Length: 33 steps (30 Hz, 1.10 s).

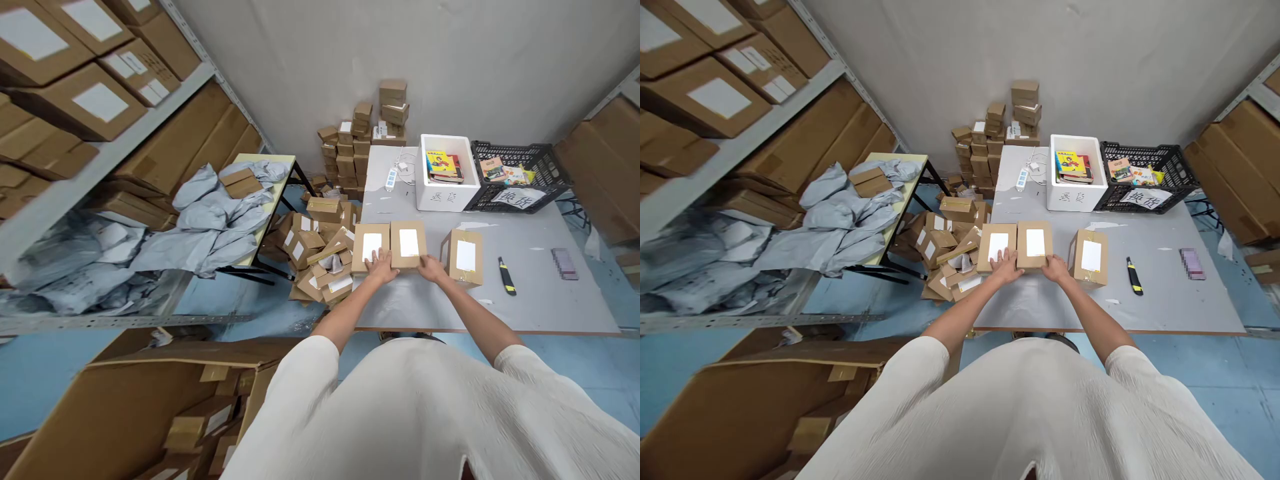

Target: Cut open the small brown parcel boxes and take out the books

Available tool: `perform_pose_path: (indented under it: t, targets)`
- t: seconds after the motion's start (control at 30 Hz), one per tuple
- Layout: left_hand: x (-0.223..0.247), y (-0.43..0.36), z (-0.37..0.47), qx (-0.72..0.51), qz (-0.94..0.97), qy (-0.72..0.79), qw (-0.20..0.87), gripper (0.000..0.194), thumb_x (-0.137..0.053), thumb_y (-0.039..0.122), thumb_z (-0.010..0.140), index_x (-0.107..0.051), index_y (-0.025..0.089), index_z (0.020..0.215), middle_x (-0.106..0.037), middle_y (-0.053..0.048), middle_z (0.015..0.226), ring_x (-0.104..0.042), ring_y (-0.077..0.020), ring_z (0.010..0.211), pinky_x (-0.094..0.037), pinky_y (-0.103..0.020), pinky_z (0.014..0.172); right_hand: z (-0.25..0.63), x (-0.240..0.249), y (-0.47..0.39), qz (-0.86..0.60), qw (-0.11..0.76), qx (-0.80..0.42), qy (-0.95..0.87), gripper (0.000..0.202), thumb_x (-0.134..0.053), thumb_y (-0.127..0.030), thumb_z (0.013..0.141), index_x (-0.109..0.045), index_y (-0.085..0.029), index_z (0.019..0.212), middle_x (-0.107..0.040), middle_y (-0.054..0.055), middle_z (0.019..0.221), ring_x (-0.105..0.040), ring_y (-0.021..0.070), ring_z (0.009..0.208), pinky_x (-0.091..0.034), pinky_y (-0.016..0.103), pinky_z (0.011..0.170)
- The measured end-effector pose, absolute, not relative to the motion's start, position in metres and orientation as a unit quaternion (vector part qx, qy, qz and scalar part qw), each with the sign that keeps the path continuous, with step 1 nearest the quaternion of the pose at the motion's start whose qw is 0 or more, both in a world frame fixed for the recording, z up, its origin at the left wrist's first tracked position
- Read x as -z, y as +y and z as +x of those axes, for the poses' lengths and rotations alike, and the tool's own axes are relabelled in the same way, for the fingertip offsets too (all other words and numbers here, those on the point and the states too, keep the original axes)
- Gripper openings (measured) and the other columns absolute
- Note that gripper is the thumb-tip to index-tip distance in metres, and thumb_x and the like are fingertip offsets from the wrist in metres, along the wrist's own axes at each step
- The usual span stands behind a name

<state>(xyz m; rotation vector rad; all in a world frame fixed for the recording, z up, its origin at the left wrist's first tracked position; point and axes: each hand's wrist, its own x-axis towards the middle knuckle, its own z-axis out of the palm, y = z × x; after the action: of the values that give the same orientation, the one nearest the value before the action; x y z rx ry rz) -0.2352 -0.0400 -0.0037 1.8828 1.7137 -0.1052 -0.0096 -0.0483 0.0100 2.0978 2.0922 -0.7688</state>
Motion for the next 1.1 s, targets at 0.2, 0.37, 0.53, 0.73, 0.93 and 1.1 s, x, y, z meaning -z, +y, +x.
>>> perform_pose_path:
  t: [0.2, 0.37, 0.53, 0.73, 0.93, 1.1]
  targets:
    - [-0.003, -0.038, -0.196, -0.049, 0.755, 0.583, 0.296, 0.073, -0.058, 0.041, 0.103, -0.039, 0.028, 0.172, -0.027, -0.017, 0.184, -0.017, -0.0402, 0.173, -0.015, -0.070, 0.136, 0.019, -0.015, -0.058, 0.702, -0.021, 0.199, 0.684, 0.048, -0.053, -0.033, 0.103, -0.068, -0.020, 0.147, -0.049, 0.019, 0.169, -0.047, 0.0410, 0.152, -0.043, 0.058, 0.121]
    - [-0.017, -0.037, -0.148, -0.064, 0.807, 0.507, 0.295, 0.064, -0.051, 0.029, 0.104, -0.044, 0.025, 0.168, -0.032, -0.016, 0.182, -0.024, -0.0346, 0.171, -0.023, -0.062, 0.136, 0.063, -0.024, -0.056, 0.741, -0.050, 0.157, 0.651, 0.057, -0.057, -0.033, 0.101, -0.060, -0.021, 0.156, -0.042, 0.020, 0.174, -0.038, 0.0423, 0.159, -0.036, 0.062, 0.125]
    - [-0.017, -0.033, -0.098, -0.081, 0.832, 0.454, 0.308, 0.061, -0.045, 0.019, 0.104, -0.047, 0.021, 0.165, -0.046, -0.017, 0.174, -0.040, -0.0300, 0.163, -0.035, -0.050, 0.133, 0.099, -0.016, -0.056, 0.800, -0.022, 0.196, 0.566, 0.068, -0.055, -0.047, 0.102, -0.050, -0.016, 0.162, -0.037, 0.027, 0.174, -0.036, 0.0464, 0.158, -0.035, 0.070, 0.123]
    - [-0.005, -0.030, -0.031, -0.057, 0.825, 0.458, 0.326, 0.060, -0.046, 0.016, 0.102, -0.050, 0.021, 0.162, -0.055, -0.016, 0.166, -0.053, -0.0314, 0.153, -0.046, -0.050, 0.125, 0.161, 0.000, -0.050, 0.813, -0.092, 0.243, 0.521, 0.093, -0.064, -0.066, 0.093, -0.039, -0.014, 0.165, -0.038, 0.030, 0.169, -0.035, 0.0483, 0.156, -0.038, 0.067, 0.121]
    - [0.007, -0.039, 0.030, -0.030, 0.802, 0.504, 0.319, 0.057, -0.049, 0.026, 0.104, -0.048, 0.021, 0.161, -0.047, -0.017, 0.172, -0.049, -0.0347, 0.155, -0.043, -0.052, 0.126, 0.243, 0.000, -0.042, 0.747, -0.114, 0.306, 0.579, 0.064, -0.058, -0.054, 0.095, -0.055, -0.015, 0.146, -0.062, 0.023, 0.148, -0.057, 0.0405, 0.135, -0.048, 0.051, 0.114]
    - [0.014, -0.052, 0.047, -0.022, 0.773, 0.547, 0.322, 0.061, -0.054, 0.031, 0.103, -0.045, 0.025, 0.163, -0.043, -0.016, 0.174, -0.042, -0.0371, 0.159, -0.039, -0.056, 0.128, 0.275, 0.011, -0.033, 0.695, -0.183, 0.356, 0.597, 0.049, -0.058, -0.047, 0.097, -0.065, -0.020, 0.137, -0.073, 0.017, 0.138, -0.067, 0.0348, 0.123, -0.054, 0.044, 0.106]
